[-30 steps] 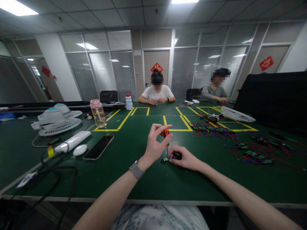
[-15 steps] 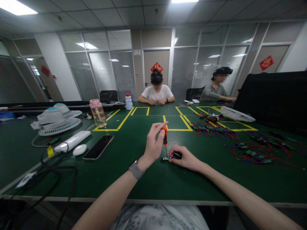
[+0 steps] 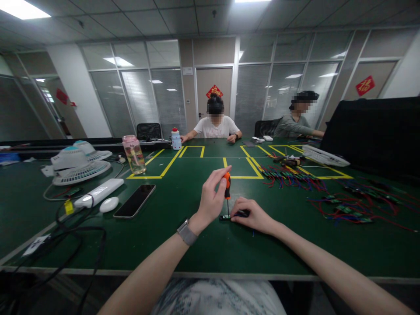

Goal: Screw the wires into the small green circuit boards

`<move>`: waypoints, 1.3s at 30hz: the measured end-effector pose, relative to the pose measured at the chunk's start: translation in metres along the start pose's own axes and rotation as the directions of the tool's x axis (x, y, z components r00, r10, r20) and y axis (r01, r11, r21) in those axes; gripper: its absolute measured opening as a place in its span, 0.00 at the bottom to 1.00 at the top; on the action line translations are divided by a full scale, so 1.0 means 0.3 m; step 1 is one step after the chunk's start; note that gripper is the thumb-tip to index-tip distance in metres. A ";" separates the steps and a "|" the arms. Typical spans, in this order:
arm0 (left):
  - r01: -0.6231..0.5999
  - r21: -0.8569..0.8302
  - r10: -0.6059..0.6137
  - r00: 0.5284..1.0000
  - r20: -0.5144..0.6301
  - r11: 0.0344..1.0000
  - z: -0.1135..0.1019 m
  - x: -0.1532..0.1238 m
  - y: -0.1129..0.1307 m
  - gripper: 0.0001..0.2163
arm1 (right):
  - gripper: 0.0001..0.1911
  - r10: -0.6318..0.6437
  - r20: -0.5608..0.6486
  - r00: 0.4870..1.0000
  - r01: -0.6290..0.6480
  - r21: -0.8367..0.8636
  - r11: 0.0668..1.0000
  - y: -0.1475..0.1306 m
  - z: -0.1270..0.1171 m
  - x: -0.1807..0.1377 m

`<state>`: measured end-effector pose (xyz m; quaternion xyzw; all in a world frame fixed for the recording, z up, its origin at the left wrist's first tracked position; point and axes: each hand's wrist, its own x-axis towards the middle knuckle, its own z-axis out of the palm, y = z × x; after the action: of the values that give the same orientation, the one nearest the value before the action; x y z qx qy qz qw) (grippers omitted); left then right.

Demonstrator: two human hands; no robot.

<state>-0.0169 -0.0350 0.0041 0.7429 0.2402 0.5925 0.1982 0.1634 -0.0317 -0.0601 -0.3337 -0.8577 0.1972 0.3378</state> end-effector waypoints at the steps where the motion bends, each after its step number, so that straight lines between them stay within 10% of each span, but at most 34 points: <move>1: -0.001 0.000 0.001 1.000 -0.007 1.000 0.001 0.000 -0.001 0.15 | 0.07 0.000 -0.001 1.000 0.000 -0.002 1.000 0.002 0.001 -0.001; 39: 0.034 -0.037 -0.034 0.999 0.000 0.999 0.000 -0.005 -0.005 0.15 | 0.07 0.099 -0.012 0.995 -0.099 0.025 0.995 -0.005 -0.001 -0.004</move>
<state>-0.0173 -0.0345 0.0021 0.7347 0.2417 0.5938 0.2219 0.1636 -0.0335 -0.0596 -0.3729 -0.8353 0.2218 0.3375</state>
